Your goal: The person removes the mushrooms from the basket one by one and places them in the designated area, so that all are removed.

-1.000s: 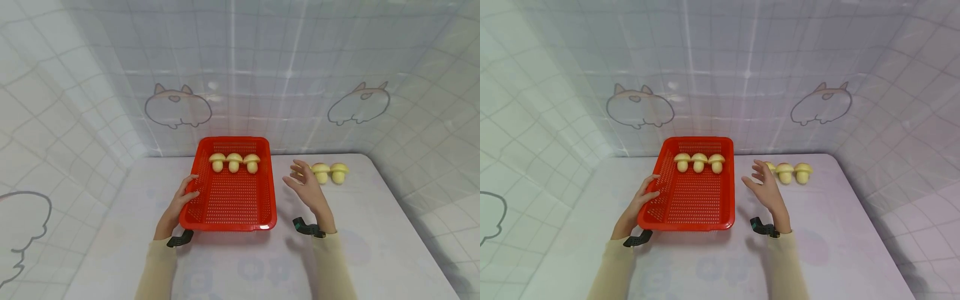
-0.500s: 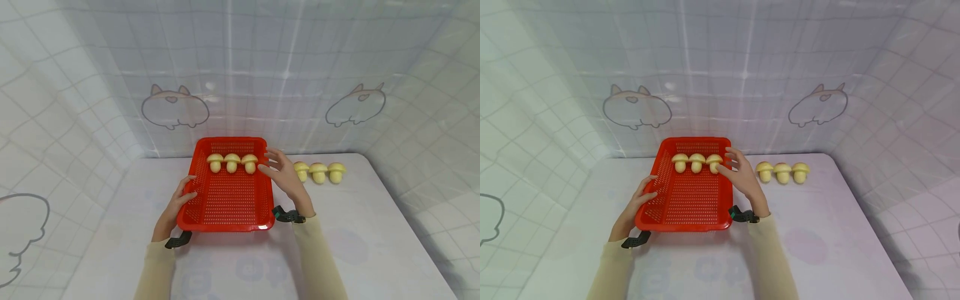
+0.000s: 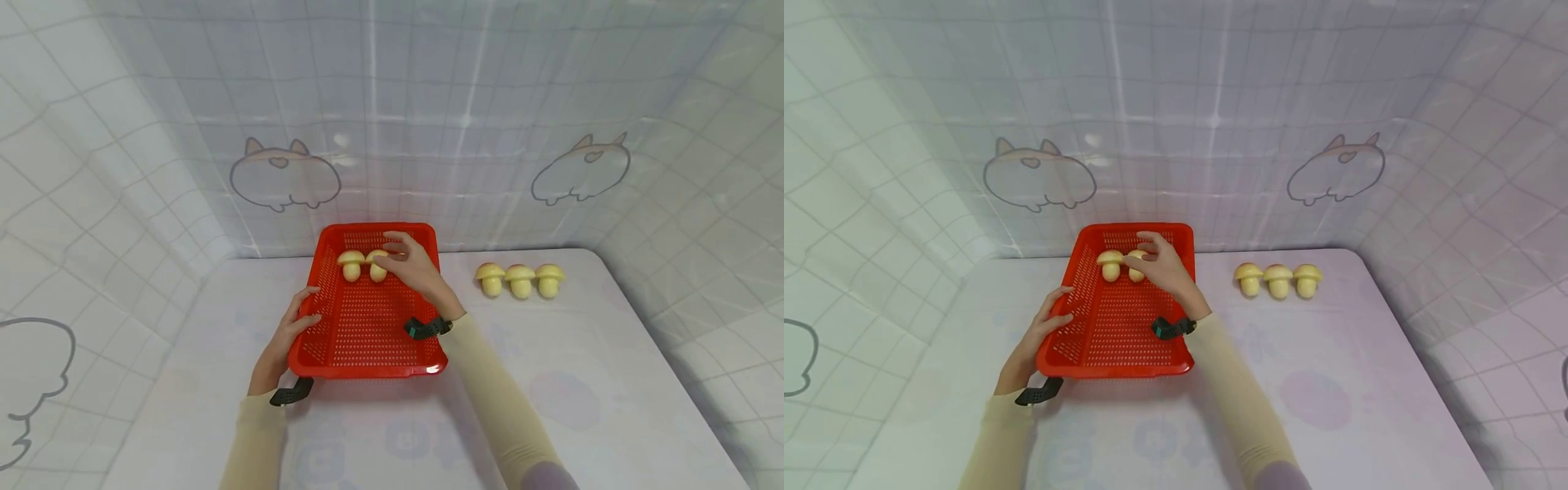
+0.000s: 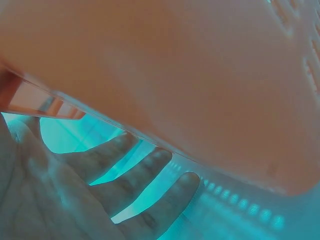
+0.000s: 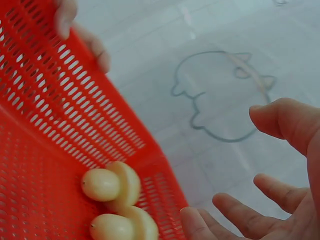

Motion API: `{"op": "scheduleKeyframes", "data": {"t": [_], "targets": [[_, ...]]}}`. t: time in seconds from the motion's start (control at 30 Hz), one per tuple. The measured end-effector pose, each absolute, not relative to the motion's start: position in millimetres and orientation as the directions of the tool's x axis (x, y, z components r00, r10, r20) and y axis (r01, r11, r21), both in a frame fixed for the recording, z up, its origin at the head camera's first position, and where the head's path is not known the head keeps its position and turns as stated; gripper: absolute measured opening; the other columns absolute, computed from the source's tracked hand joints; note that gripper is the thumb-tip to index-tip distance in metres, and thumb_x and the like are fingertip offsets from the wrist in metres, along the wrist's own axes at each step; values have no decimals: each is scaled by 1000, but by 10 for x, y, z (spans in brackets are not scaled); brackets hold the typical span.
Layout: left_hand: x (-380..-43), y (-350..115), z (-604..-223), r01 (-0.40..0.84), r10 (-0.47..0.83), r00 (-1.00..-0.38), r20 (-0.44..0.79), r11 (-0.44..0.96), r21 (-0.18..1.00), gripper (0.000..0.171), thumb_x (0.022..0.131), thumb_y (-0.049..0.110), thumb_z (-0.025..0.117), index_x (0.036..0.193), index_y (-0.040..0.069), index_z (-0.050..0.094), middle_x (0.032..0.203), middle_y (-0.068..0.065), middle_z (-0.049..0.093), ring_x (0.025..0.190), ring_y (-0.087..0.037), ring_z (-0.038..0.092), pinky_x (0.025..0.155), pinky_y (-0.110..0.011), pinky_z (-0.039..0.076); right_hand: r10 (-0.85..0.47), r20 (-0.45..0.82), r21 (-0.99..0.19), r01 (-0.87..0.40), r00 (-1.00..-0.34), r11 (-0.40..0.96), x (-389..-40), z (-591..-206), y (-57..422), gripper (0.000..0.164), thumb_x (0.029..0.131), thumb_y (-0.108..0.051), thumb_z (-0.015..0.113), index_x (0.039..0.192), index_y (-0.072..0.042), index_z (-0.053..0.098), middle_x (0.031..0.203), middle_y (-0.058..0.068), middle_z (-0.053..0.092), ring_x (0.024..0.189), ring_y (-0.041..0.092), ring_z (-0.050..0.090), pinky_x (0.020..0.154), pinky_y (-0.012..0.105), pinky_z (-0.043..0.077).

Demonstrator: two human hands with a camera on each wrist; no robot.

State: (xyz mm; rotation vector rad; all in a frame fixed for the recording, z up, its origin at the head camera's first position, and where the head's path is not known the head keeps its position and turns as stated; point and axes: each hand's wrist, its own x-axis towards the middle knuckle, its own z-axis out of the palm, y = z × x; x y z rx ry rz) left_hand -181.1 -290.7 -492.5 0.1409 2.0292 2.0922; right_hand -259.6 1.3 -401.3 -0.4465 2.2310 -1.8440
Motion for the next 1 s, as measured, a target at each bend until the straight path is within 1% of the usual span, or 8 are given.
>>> {"op": "scheduleKeyframes", "data": {"t": [0.1, 0.23, 0.3, 0.4, 0.5, 0.67, 0.83, 1.0], "targets": [[-1820, -2890, -4927, -88, 223, -971, -82, -20, 996, 54, 105, 12, 44, 155, 24, 28, 150, -15, 30, 125, -31, 47, 94, -36, 55, -360, 16, -976, -94, -933, 199, -2678, -4068, -82, 63, 95, -39, 73, 150, -26, 46, 153, 13, 49, 136, 33, 51, 108, 53, 48], [-1818, -2876, -4933, -83, 224, -972, -75, -26, 996, 54, 105, 13, 46, 155, 22, 28, 150, -15, 31, 125, -32, 48, 94, -36, 55, -349, -3, -977, -72, -937, 202, -2755, -4141, -210, 64, 94, -39, 74, 150, -24, 47, 158, 14, 44, 142, 35, 48, 110, 53, 46], [-1814, -2875, -4939, -80, 226, -971, -73, -25, 996, 54, 105, 13, 46, 155, 22, 28, 150, -15, 30, 126, -32, 48, 94, -36, 56, -345, -2, -978, -70, -939, 196, -2786, -4184, -273, 65, 94, -38, 74, 150, -20, 47, 160, 14, 42, 143, 37, 45, 110, 53, 45], [-1804, -2885, -4942, -75, 224, -972, -68, -19, 997, 54, 105, 14, 47, 155, 22, 28, 149, -16, 31, 124, -32, 49, 94, -36, 56, -365, -5, -976, -75, -931, 206, -2828, -4247, -365, 69, 95, -37, 73, 153, -15, 43, 162, 16, 38, 138, 38, 49, 108, 52, 47], [-1804, -2895, -4936, -64, 218, -974, -62, 1, 998, 53, 105, 14, 47, 154, 22, 30, 148, -17, 32, 123, -31, 50, 92, -36, 56, -389, -6, -961, -102, -921, 258, -2874, -4310, -434, 72, 96, -36, 71, 156, -12, 39, 163, 17, 36, 138, 38, 49, 107, 52, 48], [-1827, -2902, -4932, -50, 212, -976, -52, 16, 999, 53, 104, 11, 46, 154, 22, 30, 148, -18, 33, 121, -32, 51, 91, -36, 57, -418, 6, -925, -163, -908, 343, -2917, -4361, -509, 73, 97, -34, 71, 157, -10, 38, 162, 14, 38, 145, 38, 41, 111, 52, 45], [-1838, -2885, -4948, -40, 224, -973, -44, 23, 999, 54, 105, 9, 45, 155, 19, 29, 148, -21, 33, 119, -34, 53, 91, -38, 58, -475, -6, -896, -206, -880, 393, -2923, -4409, -553, 75, 96, -36, 71, 158, -13, 36, 159, 14, 43, 135, 33, 54, 108, 49, 48], [-1847, -2863, -4949, -19, 234, -972, -23, 20, 1000, 55, 105, 11, 47, 156, 16, 28, 149, -22, 33, 121, -36, 53, 90, -38, 58, -487, -35, -885, -199, -873, 421, -2943, -4453, -577, 78, 96, -38, 70, 160, -15, 32, 157, 15, 45, 130, 32, 57, 107, 52, 48]]}}
